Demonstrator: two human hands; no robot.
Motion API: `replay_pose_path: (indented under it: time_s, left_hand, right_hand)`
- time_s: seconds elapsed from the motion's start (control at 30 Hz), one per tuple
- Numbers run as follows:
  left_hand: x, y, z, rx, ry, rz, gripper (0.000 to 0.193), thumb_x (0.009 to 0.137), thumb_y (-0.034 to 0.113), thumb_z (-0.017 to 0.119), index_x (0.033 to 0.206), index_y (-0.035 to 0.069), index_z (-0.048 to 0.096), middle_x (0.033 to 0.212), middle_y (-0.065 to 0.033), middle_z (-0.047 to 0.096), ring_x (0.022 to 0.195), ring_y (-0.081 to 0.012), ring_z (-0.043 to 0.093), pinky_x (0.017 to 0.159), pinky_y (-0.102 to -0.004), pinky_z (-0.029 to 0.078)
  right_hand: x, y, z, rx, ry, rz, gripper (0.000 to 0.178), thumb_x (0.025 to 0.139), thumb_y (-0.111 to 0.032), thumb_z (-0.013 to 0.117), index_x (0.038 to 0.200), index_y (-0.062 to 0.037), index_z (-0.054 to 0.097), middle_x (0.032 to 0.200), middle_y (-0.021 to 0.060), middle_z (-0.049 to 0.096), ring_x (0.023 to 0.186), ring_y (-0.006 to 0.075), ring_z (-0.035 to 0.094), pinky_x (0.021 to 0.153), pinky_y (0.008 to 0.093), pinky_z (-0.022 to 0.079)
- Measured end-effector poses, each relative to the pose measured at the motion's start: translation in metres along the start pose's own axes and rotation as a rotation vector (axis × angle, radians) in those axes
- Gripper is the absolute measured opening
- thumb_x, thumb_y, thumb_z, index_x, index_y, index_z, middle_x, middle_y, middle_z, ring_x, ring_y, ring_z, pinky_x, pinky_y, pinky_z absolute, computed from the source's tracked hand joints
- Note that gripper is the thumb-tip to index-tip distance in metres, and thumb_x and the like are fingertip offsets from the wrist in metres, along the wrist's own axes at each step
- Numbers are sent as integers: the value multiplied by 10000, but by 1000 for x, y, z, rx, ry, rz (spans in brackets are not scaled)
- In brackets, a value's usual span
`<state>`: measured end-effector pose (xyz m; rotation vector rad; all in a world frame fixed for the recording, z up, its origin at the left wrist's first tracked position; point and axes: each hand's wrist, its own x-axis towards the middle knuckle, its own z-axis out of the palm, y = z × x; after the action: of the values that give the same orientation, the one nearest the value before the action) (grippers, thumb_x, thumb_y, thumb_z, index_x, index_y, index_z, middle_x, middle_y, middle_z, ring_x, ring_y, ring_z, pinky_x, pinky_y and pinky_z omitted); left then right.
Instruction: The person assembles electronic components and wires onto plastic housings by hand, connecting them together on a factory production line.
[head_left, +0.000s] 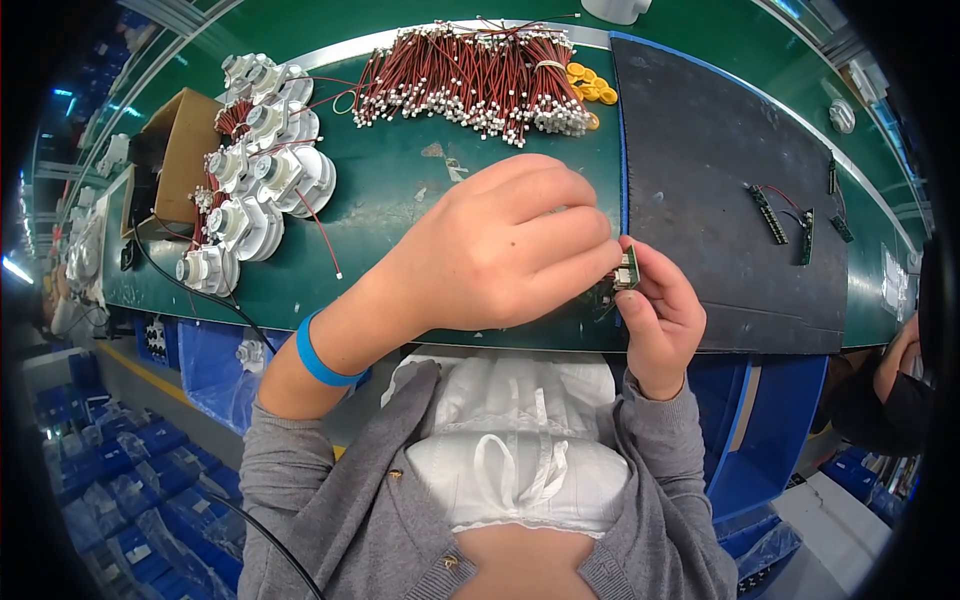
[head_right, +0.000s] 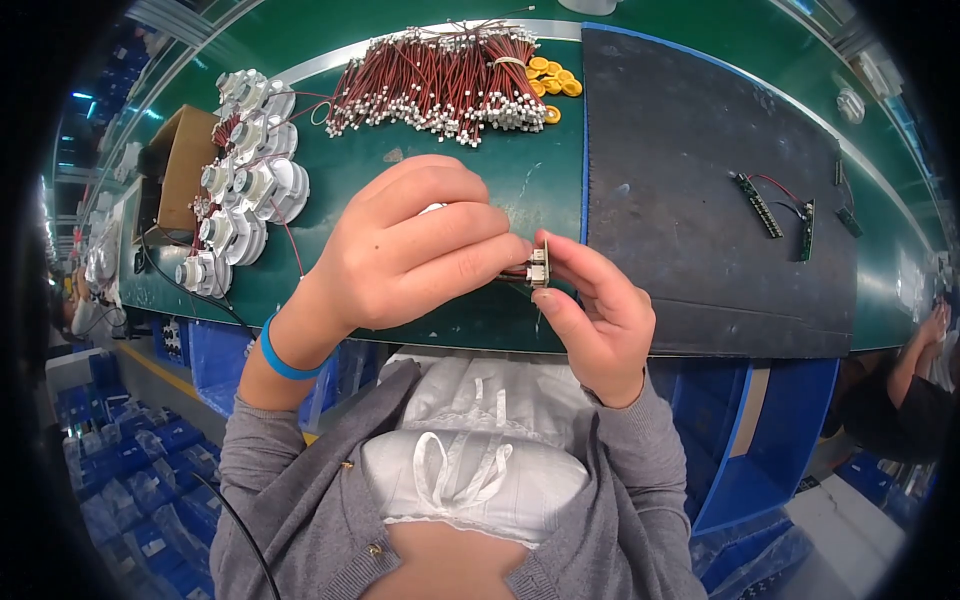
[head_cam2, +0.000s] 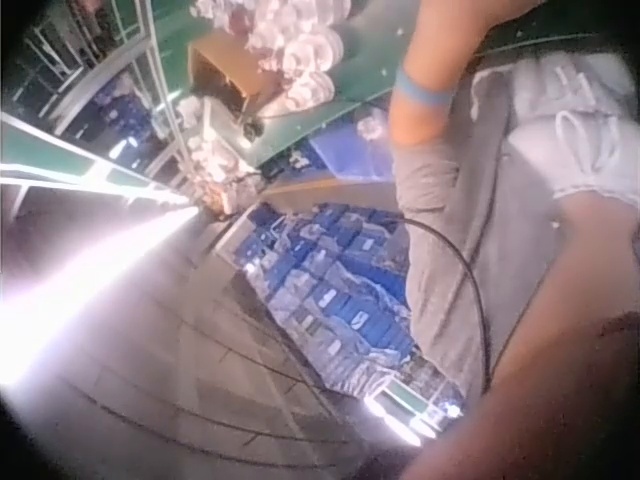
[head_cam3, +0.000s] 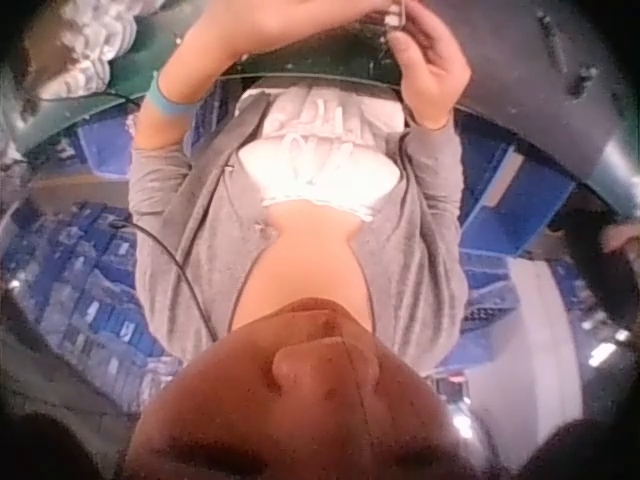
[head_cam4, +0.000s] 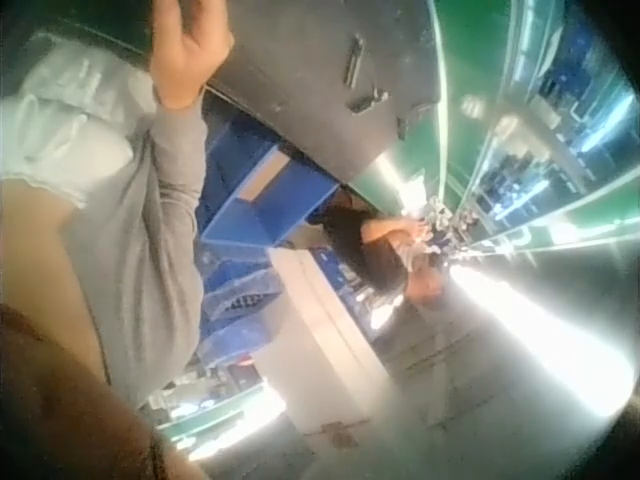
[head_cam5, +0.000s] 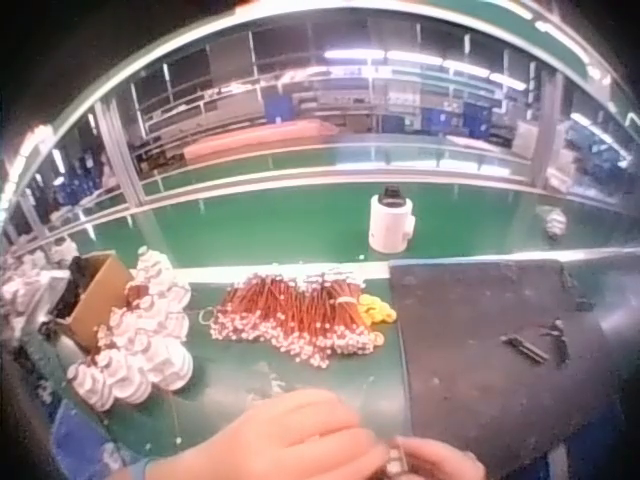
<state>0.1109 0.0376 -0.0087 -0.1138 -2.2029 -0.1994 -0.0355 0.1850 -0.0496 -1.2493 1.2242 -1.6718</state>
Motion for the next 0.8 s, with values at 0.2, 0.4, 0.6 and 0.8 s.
replay_pose_path:
  time_s: [0.2,0.4,0.6,0.8]
  left_hand:
    - [-2,0,-3,27,-25,31,303,561,169,662,835,39,647,799,-45,599,730,-219,572,592,-335,493]
    - [-4,2,0,4,1,-13,275,549,126,721,799,47,641,787,-38,592,719,-218,570,580,-334,488]
    - [-1,4,-2,-84,-95,-91,267,530,102,733,769,51,625,735,-33,550,726,-224,568,598,-329,486]
    - [13,7,-15,-97,-255,-96,238,540,111,720,712,55,565,719,-40,525,728,-223,560,624,-328,482]
  right_hand:
    - [-2,-6,6,35,24,92,417,884,-54,572,1244,132,469,1158,177,604,1015,198,614,917,302,463]
    - [-4,4,3,212,-17,59,389,873,53,551,1253,105,485,1186,178,595,1057,211,601,925,307,474]
    - [-2,1,1,115,-29,55,377,862,59,574,1231,103,512,1113,179,626,1001,198,622,887,298,495]
    - [1,-12,-5,37,-103,119,355,850,80,578,1202,106,537,1054,178,646,947,208,645,853,298,518]
